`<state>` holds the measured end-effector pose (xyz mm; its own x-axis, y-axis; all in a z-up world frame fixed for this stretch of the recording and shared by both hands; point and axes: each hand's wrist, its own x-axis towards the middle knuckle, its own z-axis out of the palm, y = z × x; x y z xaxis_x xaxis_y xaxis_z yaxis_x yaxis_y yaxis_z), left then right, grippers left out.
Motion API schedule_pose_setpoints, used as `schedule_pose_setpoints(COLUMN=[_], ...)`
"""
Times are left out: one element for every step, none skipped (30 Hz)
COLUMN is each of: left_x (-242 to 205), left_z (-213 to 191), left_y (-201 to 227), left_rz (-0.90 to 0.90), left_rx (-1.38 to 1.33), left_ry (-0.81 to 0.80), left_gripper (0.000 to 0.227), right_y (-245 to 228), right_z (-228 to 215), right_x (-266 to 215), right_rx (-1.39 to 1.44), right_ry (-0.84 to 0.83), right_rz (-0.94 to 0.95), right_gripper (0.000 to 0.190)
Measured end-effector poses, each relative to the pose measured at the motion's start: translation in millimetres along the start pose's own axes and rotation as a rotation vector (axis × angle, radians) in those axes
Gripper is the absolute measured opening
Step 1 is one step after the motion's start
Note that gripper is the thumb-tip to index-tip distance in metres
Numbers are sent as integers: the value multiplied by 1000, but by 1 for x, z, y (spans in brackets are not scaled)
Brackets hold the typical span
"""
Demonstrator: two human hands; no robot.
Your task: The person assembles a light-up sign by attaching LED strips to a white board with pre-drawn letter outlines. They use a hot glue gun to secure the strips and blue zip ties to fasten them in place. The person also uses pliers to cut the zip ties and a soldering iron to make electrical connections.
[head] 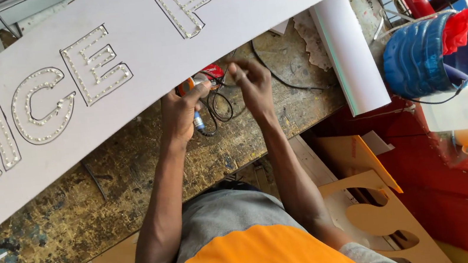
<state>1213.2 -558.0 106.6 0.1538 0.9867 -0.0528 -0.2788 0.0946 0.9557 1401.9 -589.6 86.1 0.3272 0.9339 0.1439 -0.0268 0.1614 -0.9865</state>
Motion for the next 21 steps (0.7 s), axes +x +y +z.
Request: schedule_pose_setpoints(left_x=[-5,-8,-7,-6,-4,-4,-4,-10,-10,-9,-9,-10,-12,-11,-9,-10,-12,-9,-6,-1,-1], left_z=[9,19,20,20,20,21,21,21,21,22,22,22,22,22,21,20,18,14,11,7,5], left_y=[25,50,46,41,36,44,52,58,61,64,66,71,76,83,80,75,71,55,40,25,31], left_rz=[-48,-95,-92,-102,-113,-110,-107,-116,-124,-113,-103,-105,-110,-107,-102,-115,-129,-135,-150,-161,-163], left_rx=[-1,-1,-3,-1,0,1,11,22,23,27,31,28,28,28,25,17,8,6,0,-4,-5], left_ry=[51,98,99,107,116,112,100,93,95,78,61,58,51,46,46,42,38,30,26,20,11], left_gripper=[38,41,41,43,46,46,46,47,47,49,51,51,49,46,46,46,45,45,46,48,48], right_y=[11,21,28,37,45,53,61,71,81,91,102,108,115,120,126,133,140,140,139,138,130], right_z=[0,0,6,14,21,27,33,39,38,38,37,34,30,29,28,27,25,29,33,38,40], right_x=[13,26,37,47,58,71,84,90,93,96,99,97,94,97,90,77,64,45,27,11,10], right_rx=[-90,-180,-180,-261,-341,-340,-461,-583,-583,-707,-831,-835,-960,-1083,-1085,-1210,-1335,-1340,-1329,-1304,-1310], right_ry=[-26,-48,-49,-49,-48,-45,-43,-46,-47,-54,-63,-61,-63,-67,-66,-72,-78,-72,-87,-99,-92], right_rz=[-33,-68,-71,-76,-81,-85,-92,-86,-78,-73,-68,-66,-67,-76,-82,-80,-78,-70,-333,-599,-595], right_gripper=[37,41,41,39,37,37,35,32,32,29,27,27,25,22,22,21,19,19,38,61,61])
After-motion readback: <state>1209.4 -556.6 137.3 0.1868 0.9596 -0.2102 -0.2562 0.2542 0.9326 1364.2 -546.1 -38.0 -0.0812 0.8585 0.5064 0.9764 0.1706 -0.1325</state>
